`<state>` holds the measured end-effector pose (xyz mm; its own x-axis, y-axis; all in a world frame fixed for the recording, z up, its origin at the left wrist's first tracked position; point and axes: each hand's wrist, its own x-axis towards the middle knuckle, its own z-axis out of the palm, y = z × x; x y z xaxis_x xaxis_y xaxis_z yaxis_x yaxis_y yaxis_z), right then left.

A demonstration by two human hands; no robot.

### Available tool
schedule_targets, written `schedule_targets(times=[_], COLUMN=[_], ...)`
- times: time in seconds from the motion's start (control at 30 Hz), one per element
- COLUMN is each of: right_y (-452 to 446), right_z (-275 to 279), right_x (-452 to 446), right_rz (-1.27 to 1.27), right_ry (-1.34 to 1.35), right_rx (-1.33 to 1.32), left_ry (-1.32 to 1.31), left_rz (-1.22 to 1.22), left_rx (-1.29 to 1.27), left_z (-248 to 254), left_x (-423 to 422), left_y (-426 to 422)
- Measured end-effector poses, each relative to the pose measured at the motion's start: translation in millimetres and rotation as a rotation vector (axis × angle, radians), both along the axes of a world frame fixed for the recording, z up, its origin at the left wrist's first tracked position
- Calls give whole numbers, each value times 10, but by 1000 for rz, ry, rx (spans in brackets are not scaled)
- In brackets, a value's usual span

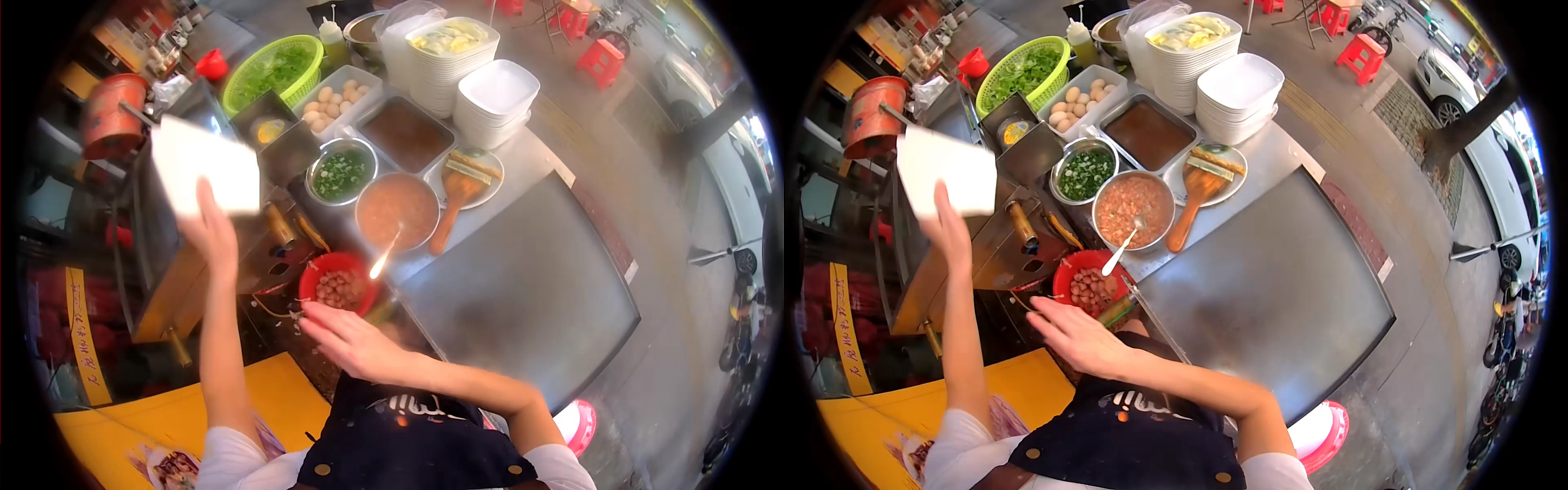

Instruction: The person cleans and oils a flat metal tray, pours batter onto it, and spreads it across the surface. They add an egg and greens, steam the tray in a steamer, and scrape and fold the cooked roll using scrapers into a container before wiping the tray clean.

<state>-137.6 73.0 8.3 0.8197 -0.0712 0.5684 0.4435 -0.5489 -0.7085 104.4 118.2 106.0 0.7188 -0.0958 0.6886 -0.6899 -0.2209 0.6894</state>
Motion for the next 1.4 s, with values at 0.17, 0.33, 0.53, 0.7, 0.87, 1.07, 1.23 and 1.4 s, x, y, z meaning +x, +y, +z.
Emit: schedule_targets(times=[0.17,0.33,0.53,0.7,0.87,1.07,1.23,1.4], right_y=[-472,-1634,-2462,-2812,-3029,-2814,-2720,-2681], right_z=[-389,-797,-1327,-1178,-452,-534,-921,-771], right_x=[-478,-494,68,320,615,1482,1534,1008], right_rz=[-314,-726,-425,-190,-472,-601,-671,-772], right_ry=[323,566,586,565,654,400,378,302], right_rx=[92,-51,-748,-1029,-250,293,394,327], left_ry=[338,385,768,415,876,980,1062,1182], left_rz=[20,-343,-606,-852,-785,-811,-765,-743], left_rx=[13,-11,696,1065,1282,1257,1245,1257], left_z=[-838,-1054,-2005,-2665,-2603,-2583,-2578,-2526], left_x=[1830,160,-881,-1338,-1297,-1219,-1287,-1357], left_y=[-1064,-755,405,534,154,96,247,375])
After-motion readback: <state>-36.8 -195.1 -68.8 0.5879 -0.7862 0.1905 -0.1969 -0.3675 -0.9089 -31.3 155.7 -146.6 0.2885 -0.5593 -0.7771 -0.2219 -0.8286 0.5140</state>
